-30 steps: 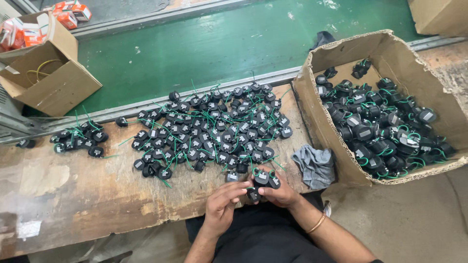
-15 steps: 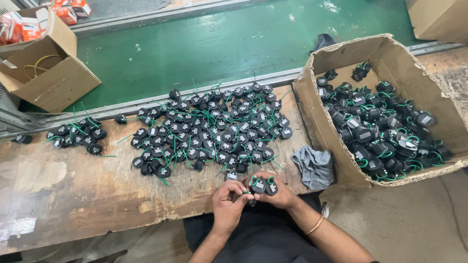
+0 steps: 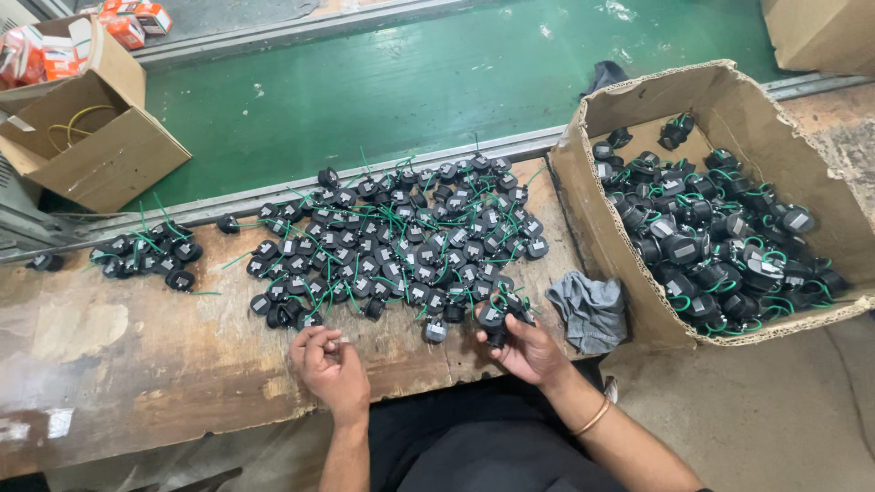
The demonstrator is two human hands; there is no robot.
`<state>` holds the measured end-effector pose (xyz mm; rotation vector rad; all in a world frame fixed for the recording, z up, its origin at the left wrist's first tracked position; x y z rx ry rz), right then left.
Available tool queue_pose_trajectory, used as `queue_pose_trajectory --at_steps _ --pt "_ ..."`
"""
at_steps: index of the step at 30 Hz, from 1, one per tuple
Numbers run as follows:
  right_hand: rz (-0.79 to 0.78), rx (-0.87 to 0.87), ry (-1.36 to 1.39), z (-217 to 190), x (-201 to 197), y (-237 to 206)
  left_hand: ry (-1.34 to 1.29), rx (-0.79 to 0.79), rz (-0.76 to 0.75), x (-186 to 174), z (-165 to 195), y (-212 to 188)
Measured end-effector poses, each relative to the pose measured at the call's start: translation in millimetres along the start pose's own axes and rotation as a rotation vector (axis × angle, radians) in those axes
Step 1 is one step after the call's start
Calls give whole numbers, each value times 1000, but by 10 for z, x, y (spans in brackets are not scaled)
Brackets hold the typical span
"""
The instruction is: The person sits at a factory workbench covered with black plug bodies with green wire leads. They pick up a plug, twist and fold the wire leads with both fingers, then place the finished unit into a large cardboard box beside the bench, repeating this cycle.
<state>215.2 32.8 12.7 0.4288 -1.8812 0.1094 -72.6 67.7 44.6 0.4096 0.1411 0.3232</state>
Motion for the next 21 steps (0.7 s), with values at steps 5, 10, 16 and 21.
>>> queue_pose_trajectory --at_steps 5,10,16,21 --pt "-10 -28 -142 -2 44 -9 74 -23 -26 30 -34 10" --pt "17 -24 -155 6 19 -13 80 -44 -61 49 26 32" --pt "2 -33 -168 1 39 -8 668 207 -325 380 345 62" --pt "-24 -31 -153 5 66 -3 488 23 -301 335 198 10"
Point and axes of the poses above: each hand's wrist, its own y-axis towards the middle knuckle, its own x-axis out of the palm, z = x × y, the point moved 8 cm from there along y, towards the middle knuckle, and after that the axes turned 7 degrees about -z, right-handed, at the moved point
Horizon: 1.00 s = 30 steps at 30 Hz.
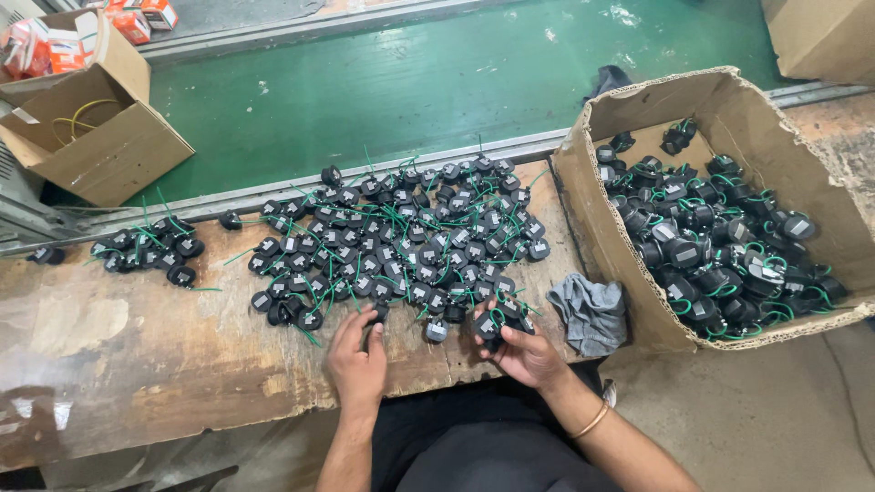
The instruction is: The person sits at a factory workbench covered with black plug bodies with green wire leads. They pick up a plug, twist and fold the wire leads with both fingers, then place the finished unit into a large cardboard box beside the bench, repeating this cycle.
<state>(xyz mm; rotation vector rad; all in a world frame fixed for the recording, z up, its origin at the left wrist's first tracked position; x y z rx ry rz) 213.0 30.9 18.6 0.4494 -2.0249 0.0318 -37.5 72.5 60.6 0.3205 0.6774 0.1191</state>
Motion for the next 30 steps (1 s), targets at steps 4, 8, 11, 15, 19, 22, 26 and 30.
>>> queue_pose_trajectory --at_steps 4,8,11,15,19,22,26,30 --pt "-14 -6 5 -7 8 -10 -286 -49 161 -72 -211 -125" --pt "-15 -6 12 -5 -14 -11 -664 -37 249 -59 -322 -182" --pt "-34 -13 29 -2 -13 -8 -908 42 192 49 -200 -279" --pt "2 5 4 20 -23 -28 -1135 89 -132 262 225 -465" --pt "17 48 -92 29 -4 -36 -1056 328 -463 392 830 -467" --pt "-1 78 -165 37 24 -47 -579 540 -370 348 1136 -354" --pt "-13 62 -291 16 28 -57 -558 460 -332 360 1252 -265" --pt "-18 56 -287 22 35 -51 -554 409 -284 298 1203 -259"
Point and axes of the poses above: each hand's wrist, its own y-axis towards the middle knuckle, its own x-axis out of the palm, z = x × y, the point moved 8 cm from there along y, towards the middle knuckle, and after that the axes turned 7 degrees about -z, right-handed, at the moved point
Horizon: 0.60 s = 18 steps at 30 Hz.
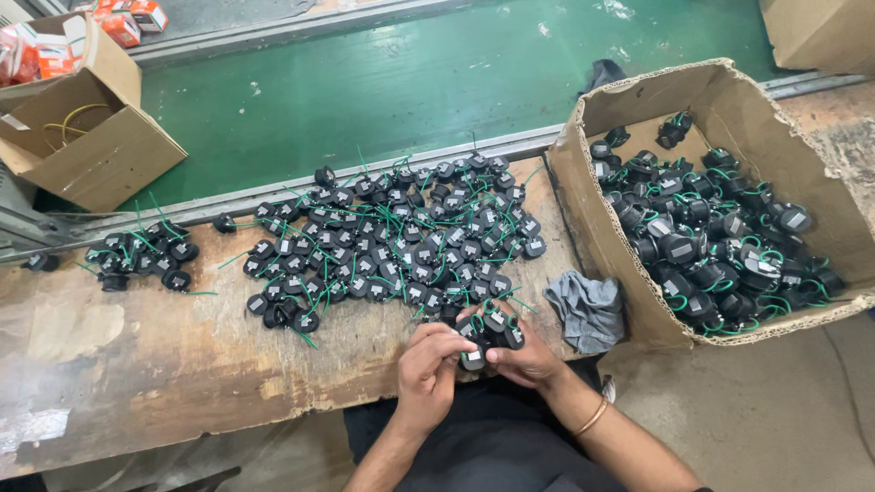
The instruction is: The person sits at a factory workbench covered with black plug bodies with green wire leads. They pick up a plug, twist and fold the wire leads with both fingers, then place the finished unit into a large cardboard box beside the bench, repeating this cycle.
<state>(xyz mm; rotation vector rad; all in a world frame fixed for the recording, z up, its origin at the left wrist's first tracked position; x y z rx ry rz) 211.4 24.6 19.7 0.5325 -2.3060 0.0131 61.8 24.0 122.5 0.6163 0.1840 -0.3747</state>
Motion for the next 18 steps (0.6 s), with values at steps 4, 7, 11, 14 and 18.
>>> queue_pose_trajectory --at_steps 4,7,11,14,18 --pt "0 29 42 3 33 10 -33 36 29 -44 -13 -50" --pt "-7 44 55 -5 66 7 -108 80 27 -30 -14 -80" --pt "-70 50 58 4 105 -3 -160 70 35 -37 -47 -110" --pt "-55 82 76 61 51 -14 -157 65 38 -49 -47 -125" --pt "-28 90 98 116 -23 -28 -216 39 47 -32 -63 -125"
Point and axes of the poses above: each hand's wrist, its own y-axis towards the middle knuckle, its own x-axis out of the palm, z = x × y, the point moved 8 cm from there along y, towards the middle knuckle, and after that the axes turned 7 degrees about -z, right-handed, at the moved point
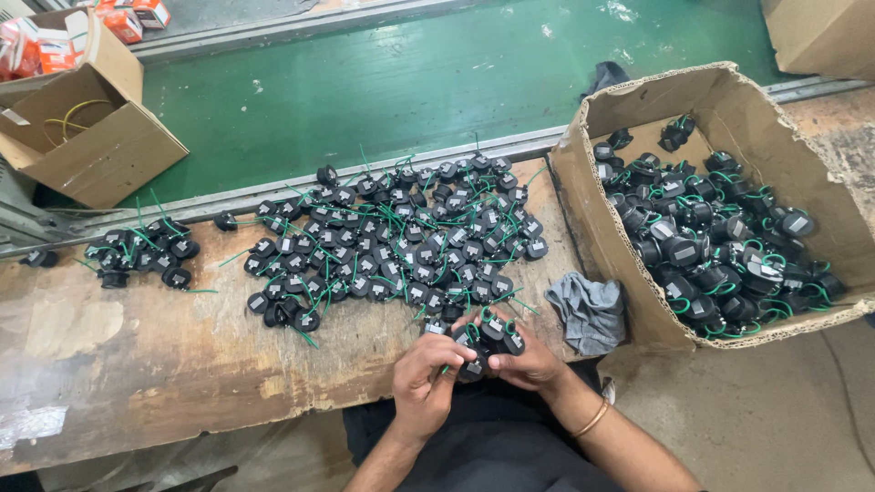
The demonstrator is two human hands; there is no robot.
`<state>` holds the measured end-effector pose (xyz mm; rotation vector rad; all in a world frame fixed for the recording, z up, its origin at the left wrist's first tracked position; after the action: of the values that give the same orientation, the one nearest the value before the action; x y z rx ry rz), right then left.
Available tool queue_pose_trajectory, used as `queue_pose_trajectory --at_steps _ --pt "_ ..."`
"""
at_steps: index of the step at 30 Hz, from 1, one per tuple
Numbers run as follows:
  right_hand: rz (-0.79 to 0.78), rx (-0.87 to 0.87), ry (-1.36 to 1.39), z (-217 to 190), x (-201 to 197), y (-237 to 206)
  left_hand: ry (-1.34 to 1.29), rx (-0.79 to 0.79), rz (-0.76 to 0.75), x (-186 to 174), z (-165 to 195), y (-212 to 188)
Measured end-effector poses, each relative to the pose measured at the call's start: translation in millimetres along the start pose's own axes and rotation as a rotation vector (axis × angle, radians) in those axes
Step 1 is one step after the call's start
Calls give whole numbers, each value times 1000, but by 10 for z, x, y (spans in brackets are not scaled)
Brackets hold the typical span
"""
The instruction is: The person sits at a factory workbench covered with black plug bodies with green wire leads. They pick up a plug, twist and fold the wire leads with both fingers, then place the finished unit into a large cardboard box beside the bench, repeating this cycle.
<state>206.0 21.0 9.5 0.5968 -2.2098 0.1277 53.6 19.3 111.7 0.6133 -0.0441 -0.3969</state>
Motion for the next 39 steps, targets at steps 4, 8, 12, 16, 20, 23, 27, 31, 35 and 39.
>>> queue_pose_trajectory --at_steps 4,8,12,16,20,23,27,31,35,39 --pt "-41 -30 1 -14 10 -4 42 -7 -9 33 -12 -5" --pt "-61 -51 11 -41 45 6 22 -31 -5 38 -74 -23" --pt "-61 -63 25 -64 77 16 6 -41 10 22 -116 -62" --pt "-50 -77 18 -82 87 -1 -84 -131 22 23 -209 -99" --pt "-46 -83 21 -79 70 -7 -57 -94 18 21 -185 -107" --pt "-53 -103 32 -81 58 -10 -78 -121 19 17 -213 -115" --pt "-46 -96 39 -62 34 -20 -92 -123 17 16 -222 -121" --pt "-46 -104 26 -66 29 -20 -87 -116 23 15 -220 -123" --pt "-46 -96 43 -63 33 -12 -77 -109 23 14 -209 -118" --pt "-50 -89 43 -62 40 -12 -71 -109 38 -1 -209 -126"
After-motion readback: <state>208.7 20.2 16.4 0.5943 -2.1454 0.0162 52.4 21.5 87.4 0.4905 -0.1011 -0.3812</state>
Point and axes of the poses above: each hand's wrist, its own y-axis towards the middle knuckle, its own x-axis out of the palm, z = x × y, the point moved 8 cm from there along y, towards the middle knuckle, and after that the axes turned 7 degrees about -z, right-handed, at the moved point
